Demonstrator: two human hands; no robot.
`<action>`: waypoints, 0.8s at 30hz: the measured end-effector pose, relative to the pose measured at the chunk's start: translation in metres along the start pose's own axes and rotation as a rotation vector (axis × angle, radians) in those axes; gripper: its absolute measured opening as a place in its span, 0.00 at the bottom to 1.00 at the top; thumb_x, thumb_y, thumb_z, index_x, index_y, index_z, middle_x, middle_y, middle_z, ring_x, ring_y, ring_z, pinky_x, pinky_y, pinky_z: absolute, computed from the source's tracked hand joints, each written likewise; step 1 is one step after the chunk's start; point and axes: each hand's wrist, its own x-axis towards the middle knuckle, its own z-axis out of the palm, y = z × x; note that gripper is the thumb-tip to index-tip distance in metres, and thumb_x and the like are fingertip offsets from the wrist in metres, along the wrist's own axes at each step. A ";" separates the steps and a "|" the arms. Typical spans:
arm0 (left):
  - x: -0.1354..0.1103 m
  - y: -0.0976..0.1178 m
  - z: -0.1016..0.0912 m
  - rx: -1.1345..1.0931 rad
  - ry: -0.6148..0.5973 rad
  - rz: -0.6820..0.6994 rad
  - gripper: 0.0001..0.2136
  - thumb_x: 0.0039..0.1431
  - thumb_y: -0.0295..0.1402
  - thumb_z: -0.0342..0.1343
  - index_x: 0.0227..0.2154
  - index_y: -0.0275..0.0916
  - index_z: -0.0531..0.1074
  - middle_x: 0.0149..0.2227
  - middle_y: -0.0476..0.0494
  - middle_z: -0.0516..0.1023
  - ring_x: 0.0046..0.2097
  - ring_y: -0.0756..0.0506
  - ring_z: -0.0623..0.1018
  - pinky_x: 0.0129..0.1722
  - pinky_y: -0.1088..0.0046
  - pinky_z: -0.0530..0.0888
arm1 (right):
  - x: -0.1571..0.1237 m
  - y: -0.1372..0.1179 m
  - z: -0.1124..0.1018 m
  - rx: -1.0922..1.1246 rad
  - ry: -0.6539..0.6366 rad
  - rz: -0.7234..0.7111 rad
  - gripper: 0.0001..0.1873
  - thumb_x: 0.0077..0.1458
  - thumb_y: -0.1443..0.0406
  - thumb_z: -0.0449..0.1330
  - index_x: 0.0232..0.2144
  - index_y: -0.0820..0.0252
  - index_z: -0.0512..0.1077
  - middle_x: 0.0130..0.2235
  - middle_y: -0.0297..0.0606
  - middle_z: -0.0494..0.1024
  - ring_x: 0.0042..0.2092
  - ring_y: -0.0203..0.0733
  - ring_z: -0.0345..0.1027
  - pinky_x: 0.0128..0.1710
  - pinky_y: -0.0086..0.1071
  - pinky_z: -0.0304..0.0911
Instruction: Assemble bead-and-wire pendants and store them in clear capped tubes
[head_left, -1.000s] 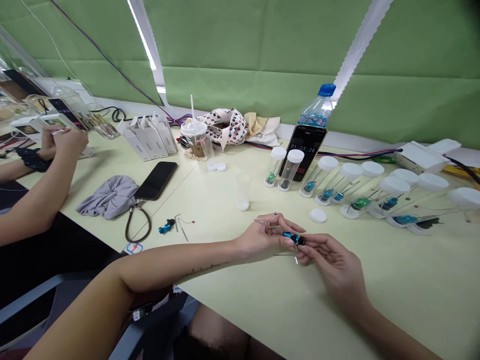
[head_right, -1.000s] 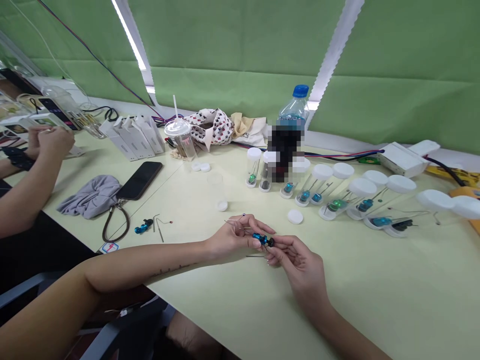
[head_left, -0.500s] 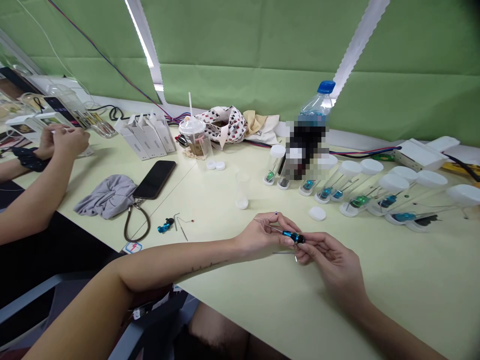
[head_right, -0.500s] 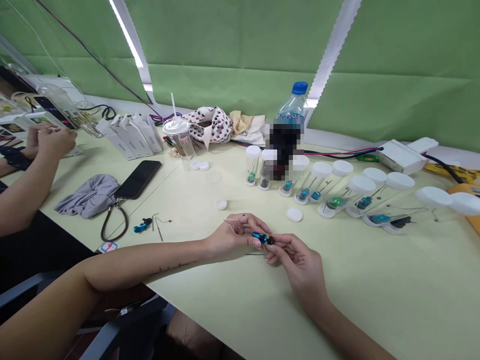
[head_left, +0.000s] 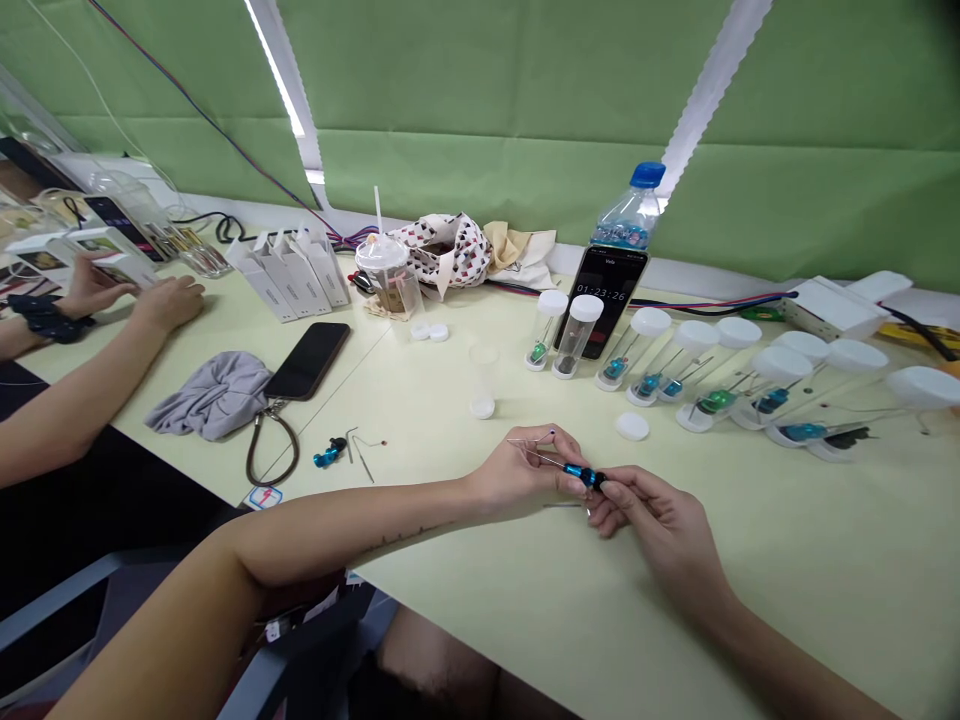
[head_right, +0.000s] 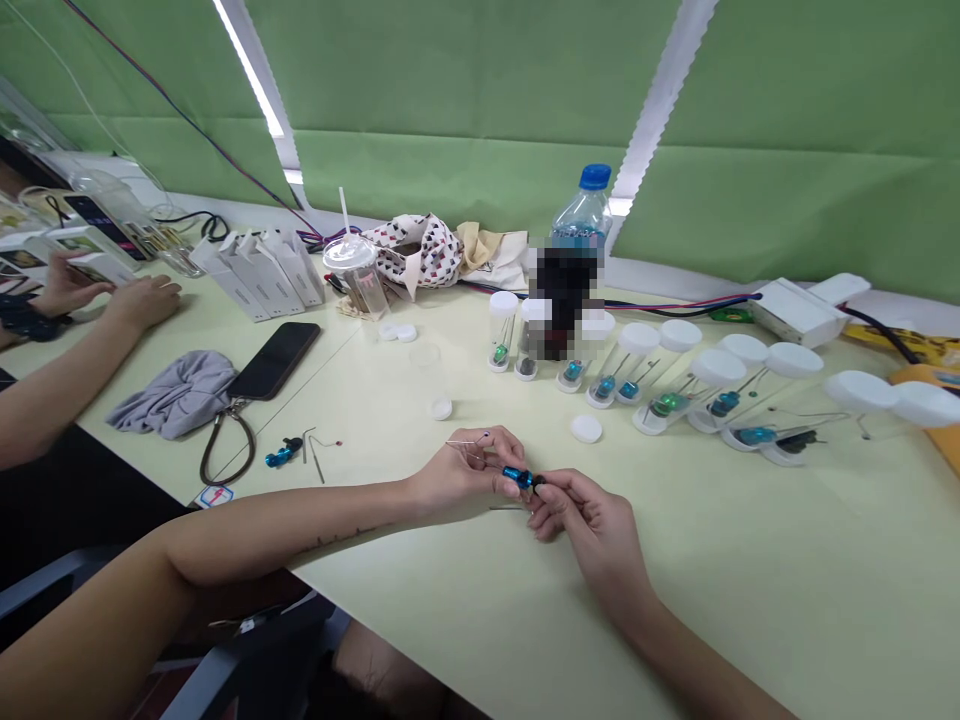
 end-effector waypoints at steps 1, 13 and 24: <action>0.000 0.000 0.000 -0.001 0.001 0.000 0.16 0.39 0.33 0.71 0.28 0.33 0.72 0.32 0.45 0.74 0.33 0.47 0.78 0.39 0.63 0.75 | 0.000 0.000 0.000 0.001 -0.012 0.008 0.20 0.55 0.49 0.59 0.32 0.61 0.75 0.25 0.39 0.77 0.26 0.39 0.71 0.25 0.32 0.71; -0.001 0.000 -0.001 0.012 -0.016 -0.001 0.14 0.40 0.33 0.71 0.28 0.32 0.74 0.35 0.43 0.74 0.34 0.47 0.77 0.37 0.64 0.74 | 0.004 -0.008 0.001 -0.007 -0.094 0.031 0.26 0.56 0.45 0.55 0.25 0.61 0.72 0.23 0.39 0.75 0.22 0.36 0.68 0.21 0.29 0.67; 0.000 0.002 -0.001 -0.007 0.058 -0.004 0.15 0.40 0.32 0.71 0.30 0.32 0.73 0.34 0.43 0.77 0.35 0.47 0.78 0.41 0.64 0.74 | 0.004 0.001 0.002 0.040 -0.040 0.026 0.23 0.59 0.47 0.54 0.40 0.61 0.71 0.27 0.38 0.75 0.25 0.37 0.69 0.22 0.31 0.69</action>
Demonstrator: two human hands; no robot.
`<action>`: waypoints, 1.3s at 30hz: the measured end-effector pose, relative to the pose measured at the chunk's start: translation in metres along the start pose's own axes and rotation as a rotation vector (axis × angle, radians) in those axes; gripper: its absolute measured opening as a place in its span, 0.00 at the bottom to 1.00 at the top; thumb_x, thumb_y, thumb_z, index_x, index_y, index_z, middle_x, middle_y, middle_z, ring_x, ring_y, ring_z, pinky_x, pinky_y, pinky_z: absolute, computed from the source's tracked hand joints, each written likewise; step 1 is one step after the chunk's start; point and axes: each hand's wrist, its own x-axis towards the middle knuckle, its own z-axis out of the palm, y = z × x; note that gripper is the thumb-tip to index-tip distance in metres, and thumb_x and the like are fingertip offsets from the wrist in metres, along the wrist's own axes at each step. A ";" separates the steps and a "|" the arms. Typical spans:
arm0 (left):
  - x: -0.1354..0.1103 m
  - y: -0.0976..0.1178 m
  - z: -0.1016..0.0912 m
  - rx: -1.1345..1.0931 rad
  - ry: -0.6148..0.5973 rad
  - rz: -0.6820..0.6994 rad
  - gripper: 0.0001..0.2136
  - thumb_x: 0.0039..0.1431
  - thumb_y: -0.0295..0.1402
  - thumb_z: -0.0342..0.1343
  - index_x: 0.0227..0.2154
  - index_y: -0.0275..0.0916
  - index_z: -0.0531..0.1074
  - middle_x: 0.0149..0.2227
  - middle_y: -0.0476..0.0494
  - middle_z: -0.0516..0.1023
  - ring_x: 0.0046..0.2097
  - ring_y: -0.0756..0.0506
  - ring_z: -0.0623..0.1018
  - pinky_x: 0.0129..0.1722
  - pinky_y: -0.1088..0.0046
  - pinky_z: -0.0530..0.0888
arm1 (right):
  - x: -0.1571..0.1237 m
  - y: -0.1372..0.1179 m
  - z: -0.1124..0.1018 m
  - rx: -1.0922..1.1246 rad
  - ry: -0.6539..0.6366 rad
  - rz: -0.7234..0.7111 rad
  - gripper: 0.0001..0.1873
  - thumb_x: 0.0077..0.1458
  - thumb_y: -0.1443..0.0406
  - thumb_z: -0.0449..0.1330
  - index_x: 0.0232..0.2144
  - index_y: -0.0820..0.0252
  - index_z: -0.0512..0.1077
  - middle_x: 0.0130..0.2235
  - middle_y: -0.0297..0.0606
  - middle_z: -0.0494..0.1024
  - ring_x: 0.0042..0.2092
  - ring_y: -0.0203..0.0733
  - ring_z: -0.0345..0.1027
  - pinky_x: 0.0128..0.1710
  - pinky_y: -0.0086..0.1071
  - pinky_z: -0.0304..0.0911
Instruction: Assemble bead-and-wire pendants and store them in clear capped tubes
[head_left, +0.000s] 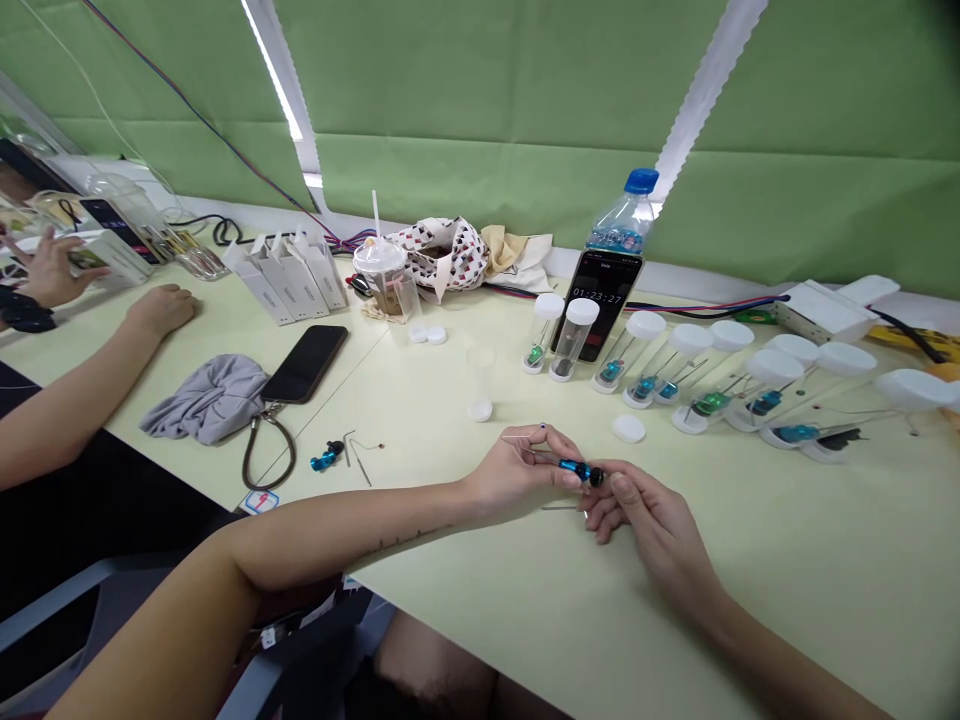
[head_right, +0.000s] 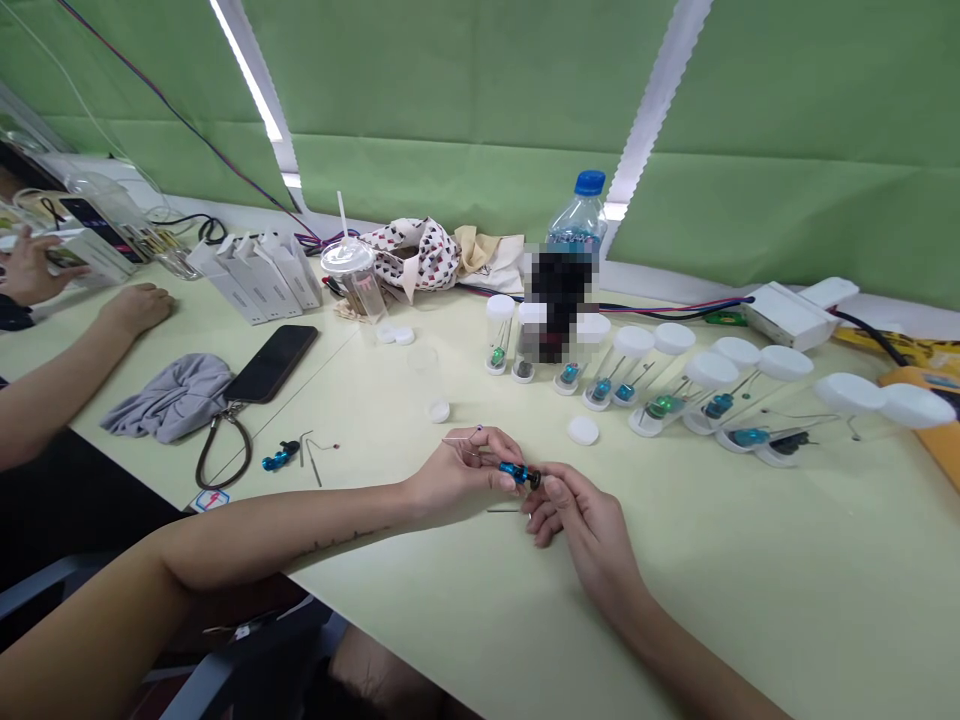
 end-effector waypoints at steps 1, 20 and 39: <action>0.000 0.001 0.000 0.002 0.023 -0.004 0.15 0.41 0.32 0.71 0.30 0.32 0.73 0.34 0.42 0.77 0.35 0.47 0.79 0.42 0.63 0.74 | 0.000 0.000 0.001 0.013 0.037 -0.025 0.22 0.58 0.49 0.56 0.44 0.60 0.70 0.29 0.38 0.75 0.25 0.38 0.70 0.23 0.32 0.70; 0.001 -0.001 0.000 0.023 0.065 -0.056 0.15 0.35 0.29 0.72 0.28 0.31 0.76 0.31 0.41 0.80 0.34 0.46 0.79 0.40 0.65 0.74 | -0.006 0.001 0.000 -0.055 0.085 -0.130 0.13 0.58 0.55 0.59 0.36 0.60 0.72 0.24 0.36 0.75 0.25 0.36 0.68 0.25 0.30 0.67; 0.001 0.001 0.000 -0.008 0.146 -0.073 0.15 0.36 0.29 0.71 0.29 0.31 0.77 0.33 0.41 0.81 0.35 0.46 0.80 0.44 0.62 0.75 | -0.002 0.004 0.000 -0.001 0.130 -0.094 0.19 0.52 0.56 0.65 0.43 0.56 0.69 0.32 0.35 0.74 0.29 0.36 0.70 0.27 0.30 0.68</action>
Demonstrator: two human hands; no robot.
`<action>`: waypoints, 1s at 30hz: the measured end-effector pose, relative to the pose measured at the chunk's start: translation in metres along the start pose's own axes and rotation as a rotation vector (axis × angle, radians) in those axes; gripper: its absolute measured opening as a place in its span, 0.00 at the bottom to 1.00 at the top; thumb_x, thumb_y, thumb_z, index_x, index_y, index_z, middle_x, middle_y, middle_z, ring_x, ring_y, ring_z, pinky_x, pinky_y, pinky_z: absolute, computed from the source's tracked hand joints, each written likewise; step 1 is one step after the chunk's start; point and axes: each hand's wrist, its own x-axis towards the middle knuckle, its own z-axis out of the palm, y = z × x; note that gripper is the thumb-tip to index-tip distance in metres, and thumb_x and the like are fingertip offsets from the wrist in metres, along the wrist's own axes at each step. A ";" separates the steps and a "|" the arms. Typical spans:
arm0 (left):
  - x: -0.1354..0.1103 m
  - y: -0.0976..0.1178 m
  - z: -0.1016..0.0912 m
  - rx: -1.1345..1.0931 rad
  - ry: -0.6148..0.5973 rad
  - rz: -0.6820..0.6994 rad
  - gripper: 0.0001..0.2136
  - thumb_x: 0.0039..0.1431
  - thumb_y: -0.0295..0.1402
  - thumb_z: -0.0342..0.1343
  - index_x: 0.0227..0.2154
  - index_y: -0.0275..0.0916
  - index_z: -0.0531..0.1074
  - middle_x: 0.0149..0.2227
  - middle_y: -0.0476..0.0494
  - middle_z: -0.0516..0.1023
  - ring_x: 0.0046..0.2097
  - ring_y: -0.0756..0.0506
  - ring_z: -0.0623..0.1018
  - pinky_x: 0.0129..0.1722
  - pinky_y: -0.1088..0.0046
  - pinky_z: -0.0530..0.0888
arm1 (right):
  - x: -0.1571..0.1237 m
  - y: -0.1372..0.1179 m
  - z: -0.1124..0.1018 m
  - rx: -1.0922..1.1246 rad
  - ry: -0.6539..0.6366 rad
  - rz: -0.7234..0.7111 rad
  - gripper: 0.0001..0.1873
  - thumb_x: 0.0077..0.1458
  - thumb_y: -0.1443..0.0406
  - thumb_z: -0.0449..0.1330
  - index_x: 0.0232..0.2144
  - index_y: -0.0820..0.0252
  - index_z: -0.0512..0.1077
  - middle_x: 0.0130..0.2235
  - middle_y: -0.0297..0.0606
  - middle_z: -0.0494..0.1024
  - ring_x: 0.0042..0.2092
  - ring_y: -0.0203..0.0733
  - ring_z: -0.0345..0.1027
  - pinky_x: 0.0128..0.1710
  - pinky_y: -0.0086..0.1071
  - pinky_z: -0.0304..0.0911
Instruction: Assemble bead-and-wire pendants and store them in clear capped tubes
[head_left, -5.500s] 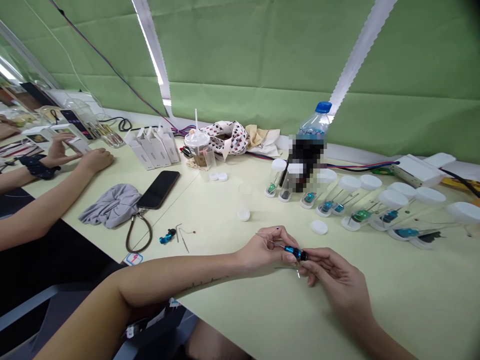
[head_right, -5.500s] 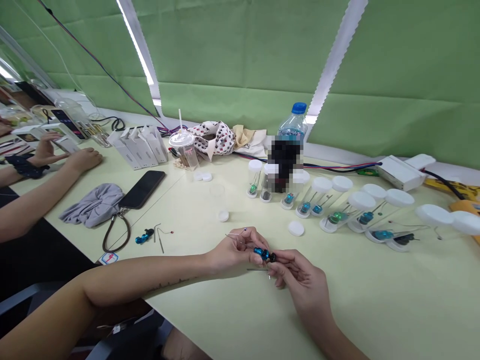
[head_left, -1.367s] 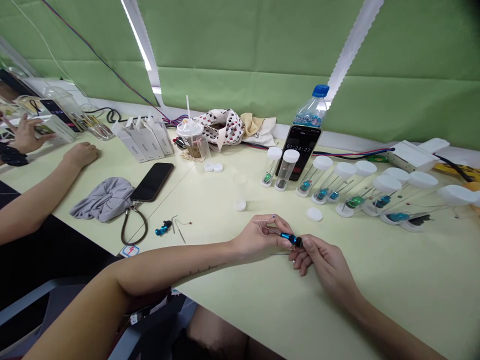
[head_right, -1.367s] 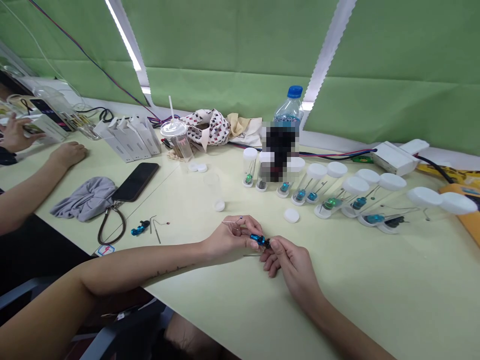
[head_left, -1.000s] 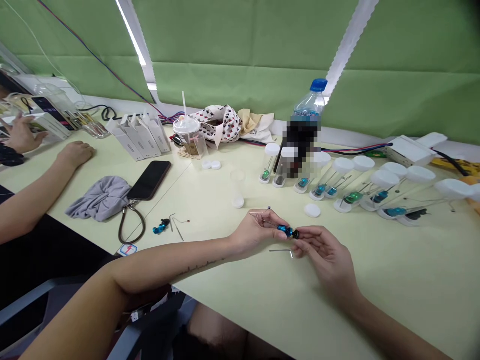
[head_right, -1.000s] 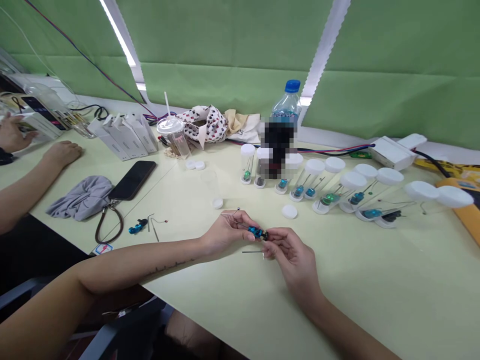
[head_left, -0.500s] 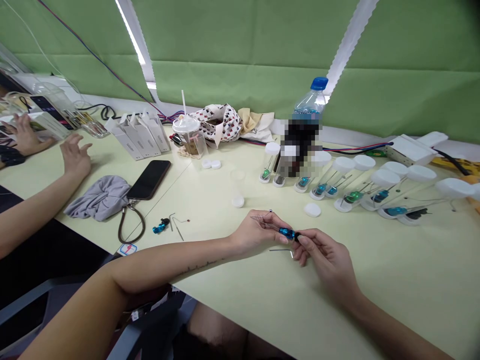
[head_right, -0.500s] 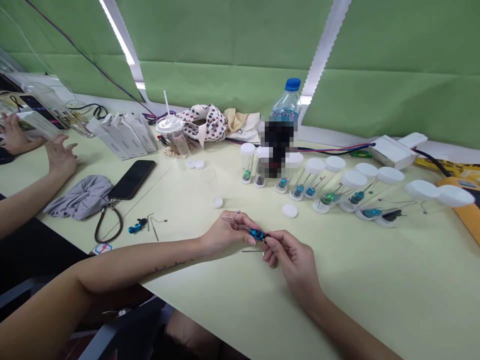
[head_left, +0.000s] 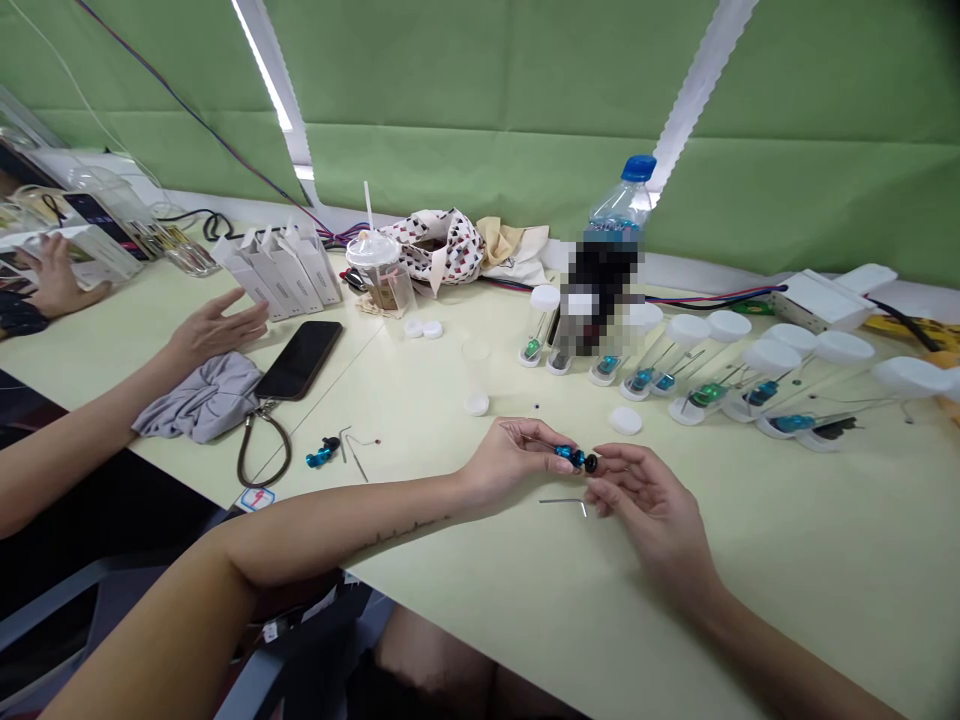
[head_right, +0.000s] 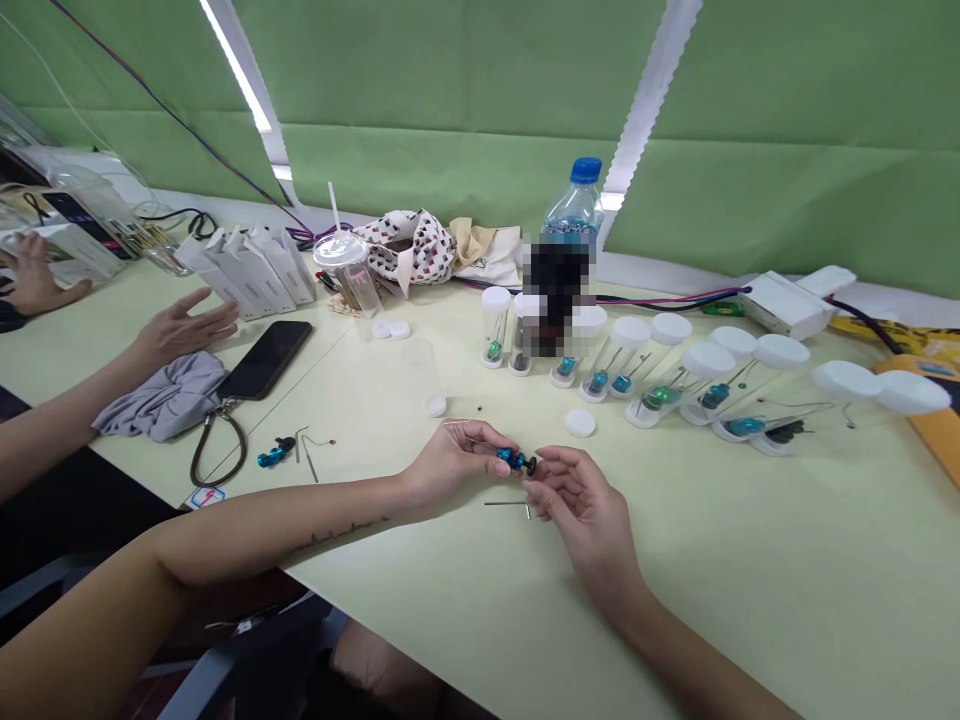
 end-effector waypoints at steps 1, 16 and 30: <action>0.001 0.000 -0.001 0.009 0.007 0.004 0.15 0.36 0.29 0.71 0.29 0.31 0.77 0.33 0.41 0.81 0.34 0.46 0.80 0.44 0.63 0.74 | 0.000 0.000 0.001 0.001 0.010 -0.001 0.18 0.51 0.56 0.66 0.42 0.56 0.69 0.33 0.35 0.75 0.30 0.36 0.70 0.28 0.30 0.69; 0.000 0.002 0.001 0.010 -0.019 -0.040 0.15 0.34 0.29 0.71 0.29 0.31 0.78 0.31 0.41 0.80 0.33 0.47 0.79 0.41 0.66 0.73 | -0.001 -0.005 0.001 -0.026 -0.069 0.044 0.15 0.55 0.53 0.62 0.34 0.60 0.72 0.25 0.37 0.76 0.26 0.37 0.68 0.24 0.30 0.66; 0.001 0.001 0.000 0.041 -0.016 -0.001 0.15 0.36 0.30 0.71 0.30 0.30 0.77 0.31 0.41 0.80 0.34 0.47 0.79 0.43 0.64 0.74 | 0.002 -0.007 0.005 0.021 -0.030 0.067 0.20 0.47 0.53 0.68 0.36 0.59 0.70 0.29 0.35 0.74 0.27 0.38 0.70 0.27 0.33 0.69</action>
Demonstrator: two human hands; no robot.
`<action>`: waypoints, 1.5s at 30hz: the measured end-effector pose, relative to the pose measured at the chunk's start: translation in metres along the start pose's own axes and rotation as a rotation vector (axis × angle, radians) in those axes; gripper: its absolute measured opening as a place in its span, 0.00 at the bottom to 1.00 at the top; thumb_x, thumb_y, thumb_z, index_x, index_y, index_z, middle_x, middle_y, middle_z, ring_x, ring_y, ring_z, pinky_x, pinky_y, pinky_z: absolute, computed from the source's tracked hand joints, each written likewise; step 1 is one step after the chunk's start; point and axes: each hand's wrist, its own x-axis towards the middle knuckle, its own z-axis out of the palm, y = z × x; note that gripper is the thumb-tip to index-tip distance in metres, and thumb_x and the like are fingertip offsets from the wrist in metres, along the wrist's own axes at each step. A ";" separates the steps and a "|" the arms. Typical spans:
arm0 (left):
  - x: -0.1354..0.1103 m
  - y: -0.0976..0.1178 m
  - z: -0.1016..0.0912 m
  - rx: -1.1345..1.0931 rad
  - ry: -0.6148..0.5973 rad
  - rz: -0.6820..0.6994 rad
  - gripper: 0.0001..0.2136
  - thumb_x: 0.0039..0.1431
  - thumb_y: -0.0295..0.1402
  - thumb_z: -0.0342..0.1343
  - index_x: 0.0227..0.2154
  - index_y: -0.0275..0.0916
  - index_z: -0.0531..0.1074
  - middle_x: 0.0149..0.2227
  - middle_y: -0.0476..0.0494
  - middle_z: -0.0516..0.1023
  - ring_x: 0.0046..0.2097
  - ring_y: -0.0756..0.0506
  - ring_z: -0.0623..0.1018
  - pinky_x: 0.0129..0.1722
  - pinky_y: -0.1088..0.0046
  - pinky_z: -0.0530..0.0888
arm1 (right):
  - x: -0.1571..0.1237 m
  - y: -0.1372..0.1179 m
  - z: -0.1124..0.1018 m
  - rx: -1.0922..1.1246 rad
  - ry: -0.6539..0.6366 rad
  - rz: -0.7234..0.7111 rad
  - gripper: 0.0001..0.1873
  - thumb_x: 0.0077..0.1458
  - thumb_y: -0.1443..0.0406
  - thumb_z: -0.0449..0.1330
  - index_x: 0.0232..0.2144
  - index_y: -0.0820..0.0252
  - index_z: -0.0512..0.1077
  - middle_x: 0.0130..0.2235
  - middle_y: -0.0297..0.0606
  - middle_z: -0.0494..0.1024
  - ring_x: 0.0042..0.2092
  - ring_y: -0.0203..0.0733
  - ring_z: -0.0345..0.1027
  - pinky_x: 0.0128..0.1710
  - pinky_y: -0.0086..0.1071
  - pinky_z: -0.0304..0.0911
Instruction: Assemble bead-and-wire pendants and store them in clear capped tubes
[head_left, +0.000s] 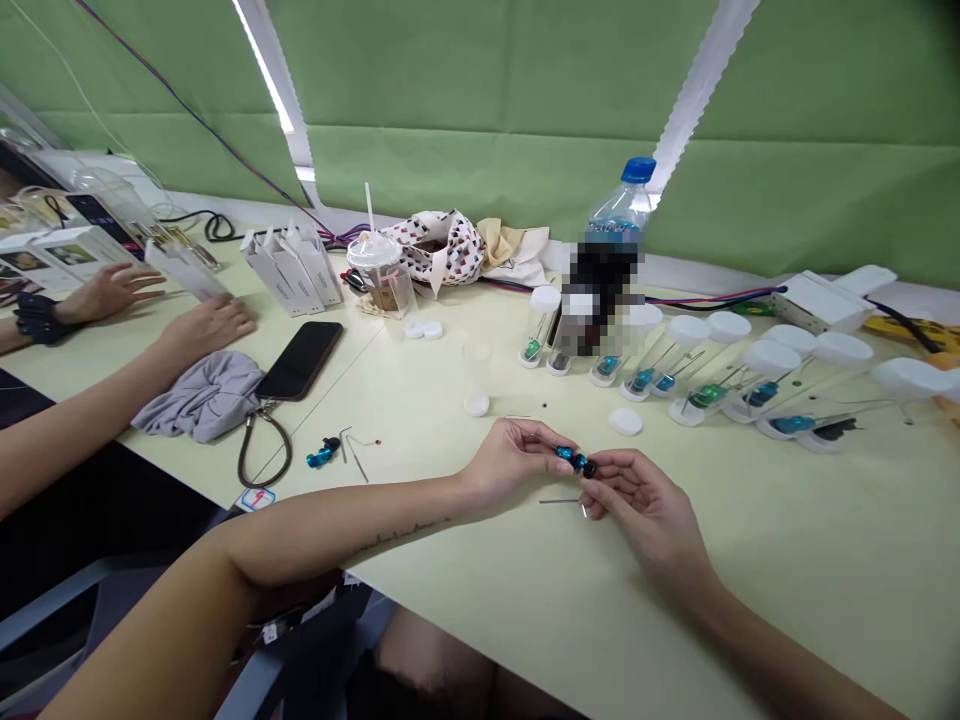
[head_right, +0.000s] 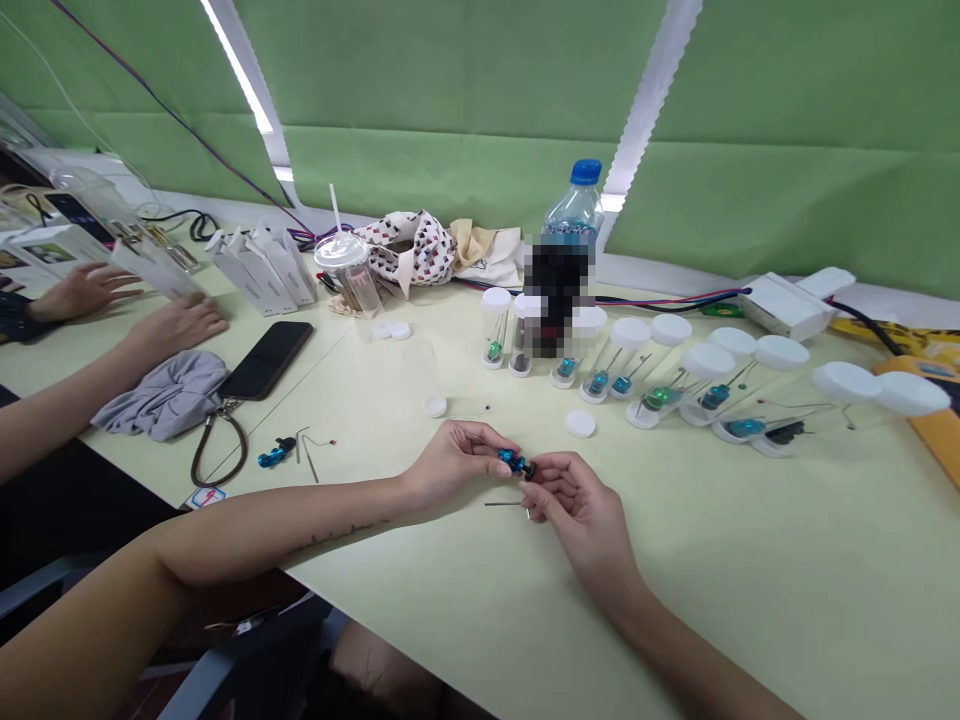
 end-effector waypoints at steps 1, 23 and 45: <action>0.000 0.001 0.001 0.002 0.004 -0.002 0.15 0.36 0.30 0.72 0.30 0.30 0.78 0.31 0.41 0.80 0.34 0.47 0.79 0.43 0.64 0.74 | 0.000 0.000 0.000 -0.002 0.000 0.000 0.20 0.47 0.53 0.68 0.35 0.59 0.70 0.28 0.36 0.74 0.27 0.38 0.70 0.26 0.33 0.69; 0.000 0.000 -0.001 0.034 0.012 0.003 0.16 0.36 0.32 0.71 0.31 0.31 0.78 0.33 0.39 0.80 0.35 0.46 0.78 0.43 0.64 0.73 | 0.000 0.002 -0.001 -0.039 -0.062 0.000 0.20 0.52 0.51 0.63 0.39 0.59 0.69 0.27 0.36 0.75 0.27 0.39 0.70 0.26 0.33 0.68; 0.000 0.001 0.001 0.005 0.010 -0.012 0.15 0.34 0.30 0.72 0.29 0.31 0.78 0.32 0.41 0.80 0.34 0.47 0.78 0.42 0.65 0.73 | -0.003 0.002 -0.003 -0.055 -0.092 0.022 0.16 0.56 0.52 0.61 0.34 0.60 0.70 0.27 0.37 0.76 0.27 0.37 0.68 0.25 0.31 0.66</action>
